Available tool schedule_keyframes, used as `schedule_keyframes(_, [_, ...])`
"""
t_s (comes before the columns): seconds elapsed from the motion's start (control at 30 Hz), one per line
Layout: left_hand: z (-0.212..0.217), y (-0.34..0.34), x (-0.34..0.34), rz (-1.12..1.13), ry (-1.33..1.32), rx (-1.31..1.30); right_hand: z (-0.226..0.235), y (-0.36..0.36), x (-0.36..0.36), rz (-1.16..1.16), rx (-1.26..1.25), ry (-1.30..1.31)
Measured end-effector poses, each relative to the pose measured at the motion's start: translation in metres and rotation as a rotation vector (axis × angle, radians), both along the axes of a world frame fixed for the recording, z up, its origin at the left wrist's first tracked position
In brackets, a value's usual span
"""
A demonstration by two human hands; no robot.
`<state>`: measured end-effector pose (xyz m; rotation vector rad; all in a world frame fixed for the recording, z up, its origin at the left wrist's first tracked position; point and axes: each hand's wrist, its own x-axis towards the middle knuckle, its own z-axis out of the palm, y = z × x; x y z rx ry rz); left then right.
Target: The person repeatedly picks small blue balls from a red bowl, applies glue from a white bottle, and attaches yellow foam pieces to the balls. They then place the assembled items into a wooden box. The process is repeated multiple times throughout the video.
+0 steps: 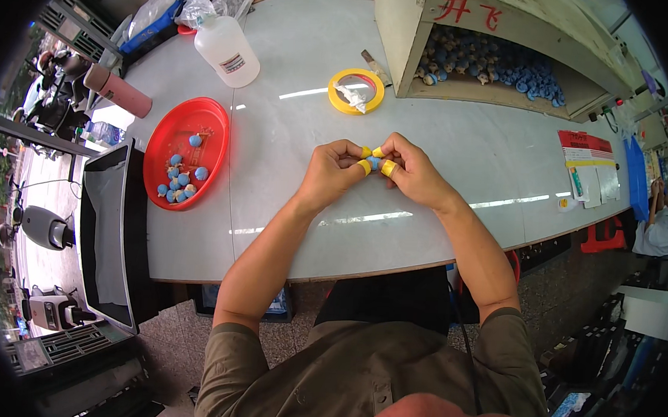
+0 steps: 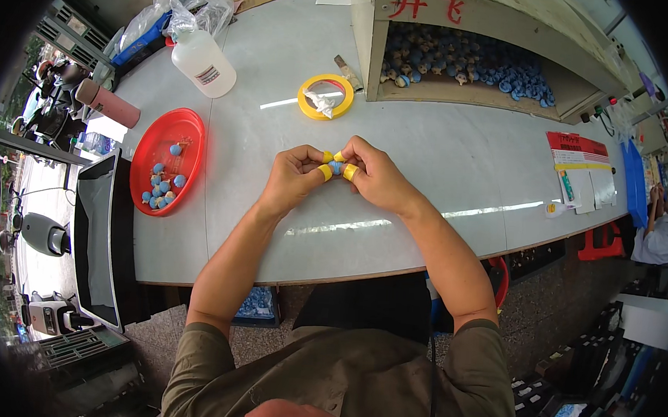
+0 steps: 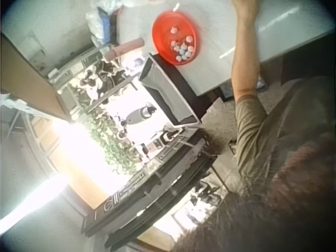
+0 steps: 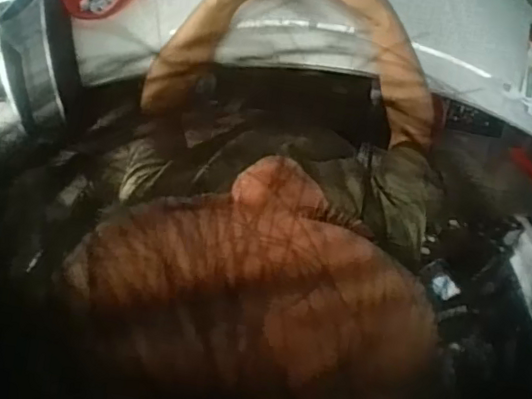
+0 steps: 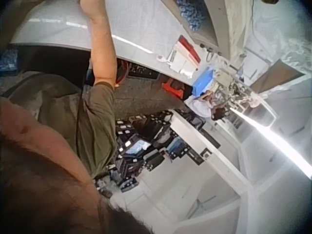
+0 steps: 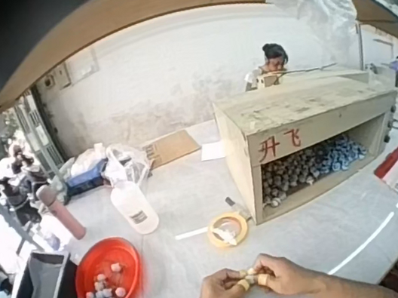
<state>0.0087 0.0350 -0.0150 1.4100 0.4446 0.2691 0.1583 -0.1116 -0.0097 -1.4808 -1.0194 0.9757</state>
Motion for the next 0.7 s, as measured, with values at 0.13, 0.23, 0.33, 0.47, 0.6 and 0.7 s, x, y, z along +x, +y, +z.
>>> schedule_keyframes(0.13, [-0.005,0.001,0.002,0.025,-0.046,-0.027,0.001,0.002,-0.002,-0.044,0.026,0.074])
schedule_keyframes(0.23, [0.007,0.001,0.001,-0.006,-0.013,-0.141,0.005,0.001,0.000,-0.052,0.020,0.127])
schedule_keyframes(0.33, [0.013,0.000,0.001,-0.016,0.016,-0.192,0.002,0.001,0.001,-0.063,0.050,0.125])
schedule_keyframes(0.47, [0.011,0.003,0.002,-0.042,0.095,-0.162,0.007,0.002,0.001,-0.061,0.019,0.143])
schedule_keyframes(0.6, [0.011,0.001,0.001,-0.041,0.051,-0.145,0.010,0.001,0.001,-0.086,-0.007,0.195])
schedule_keyframes(0.7, [0.010,0.002,0.001,-0.050,0.039,-0.139,0.008,0.001,0.002,-0.078,-0.016,0.203])
